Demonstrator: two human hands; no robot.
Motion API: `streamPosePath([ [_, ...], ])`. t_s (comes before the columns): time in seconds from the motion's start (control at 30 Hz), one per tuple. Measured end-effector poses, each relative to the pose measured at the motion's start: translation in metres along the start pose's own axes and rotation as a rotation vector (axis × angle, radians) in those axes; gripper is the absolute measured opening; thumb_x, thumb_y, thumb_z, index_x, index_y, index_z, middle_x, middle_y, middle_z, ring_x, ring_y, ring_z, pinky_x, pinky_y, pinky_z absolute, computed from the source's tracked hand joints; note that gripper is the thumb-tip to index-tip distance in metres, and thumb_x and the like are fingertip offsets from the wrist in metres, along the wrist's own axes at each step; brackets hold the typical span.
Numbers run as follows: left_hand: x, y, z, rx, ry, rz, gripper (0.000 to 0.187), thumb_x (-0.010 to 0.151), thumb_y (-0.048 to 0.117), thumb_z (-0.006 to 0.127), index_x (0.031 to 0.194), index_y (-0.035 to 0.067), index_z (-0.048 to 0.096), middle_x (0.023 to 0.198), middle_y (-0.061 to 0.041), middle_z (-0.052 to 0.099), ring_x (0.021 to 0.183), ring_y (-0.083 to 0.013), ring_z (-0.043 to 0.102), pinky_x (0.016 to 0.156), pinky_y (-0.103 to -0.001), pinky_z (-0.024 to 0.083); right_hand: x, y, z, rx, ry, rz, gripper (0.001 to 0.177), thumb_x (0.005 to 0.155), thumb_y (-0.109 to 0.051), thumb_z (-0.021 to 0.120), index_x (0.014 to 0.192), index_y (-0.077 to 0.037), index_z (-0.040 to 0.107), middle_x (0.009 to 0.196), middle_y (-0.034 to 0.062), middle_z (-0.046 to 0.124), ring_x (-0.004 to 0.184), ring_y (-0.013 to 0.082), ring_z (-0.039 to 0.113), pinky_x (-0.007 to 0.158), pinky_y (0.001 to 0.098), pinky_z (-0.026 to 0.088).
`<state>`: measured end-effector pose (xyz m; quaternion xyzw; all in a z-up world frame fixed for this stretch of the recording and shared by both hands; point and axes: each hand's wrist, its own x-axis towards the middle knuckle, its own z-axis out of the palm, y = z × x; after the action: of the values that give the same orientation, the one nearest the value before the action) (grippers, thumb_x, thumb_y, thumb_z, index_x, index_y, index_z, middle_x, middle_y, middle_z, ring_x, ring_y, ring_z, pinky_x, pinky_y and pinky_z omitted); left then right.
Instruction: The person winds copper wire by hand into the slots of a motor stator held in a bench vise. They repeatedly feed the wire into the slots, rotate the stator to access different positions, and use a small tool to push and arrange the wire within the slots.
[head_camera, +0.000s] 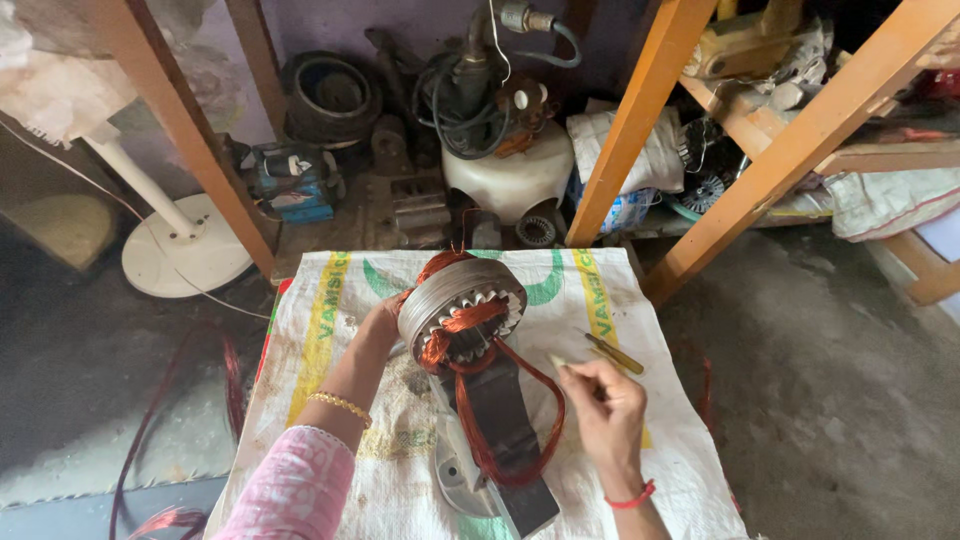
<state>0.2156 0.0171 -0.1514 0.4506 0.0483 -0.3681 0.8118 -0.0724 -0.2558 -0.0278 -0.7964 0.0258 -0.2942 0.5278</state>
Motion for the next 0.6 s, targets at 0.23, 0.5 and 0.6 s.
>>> streamPosePath([
  [0.23, -0.002, 0.008, 0.007, 0.005, 0.007, 0.025, 0.028, 0.086, 0.013, 0.073, 0.113, 0.007, 0.069, 0.098, -0.011, 0.075, 0.084, -0.0198, 0.071, 0.076, -0.040, 0.059, 0.019, 0.024, -0.009, -0.680, 0.050, -0.524, 0.033, 0.070, -0.010, 0.077, 0.102, -0.005, 0.071, 0.106, 0.0166, 0.072, 0.098, 0.0377, 0.066, 0.083, 0.0490, 0.050],
  [0.5, -0.005, -0.004, 0.002, -0.012, 0.038, 0.030, 0.028, 0.087, 0.012, 0.072, 0.113, 0.008, 0.068, 0.099, -0.011, 0.075, 0.086, -0.0195, 0.071, 0.078, -0.040, 0.058, 0.090, -0.020, 0.000, -0.453, -0.410, -1.281, 0.059, 0.081, -0.008, 0.072, 0.139, -0.017, 0.065, 0.123, 0.0101, 0.057, 0.107, 0.0285, 0.059, 0.093, 0.0426, 0.053],
  [0.6, -0.001, -0.002, -0.001, -0.021, 0.038, 0.039, 0.027, 0.087, 0.012, 0.072, 0.114, 0.008, 0.068, 0.100, -0.010, 0.075, 0.086, -0.0194, 0.071, 0.079, -0.040, 0.058, 0.102, -0.022, 0.005, -0.471, -0.483, -1.435, 0.055, 0.087, -0.014, 0.075, 0.142, -0.015, 0.067, 0.120, 0.0060, 0.051, 0.105, 0.0256, 0.057, 0.094, 0.0427, 0.053],
])
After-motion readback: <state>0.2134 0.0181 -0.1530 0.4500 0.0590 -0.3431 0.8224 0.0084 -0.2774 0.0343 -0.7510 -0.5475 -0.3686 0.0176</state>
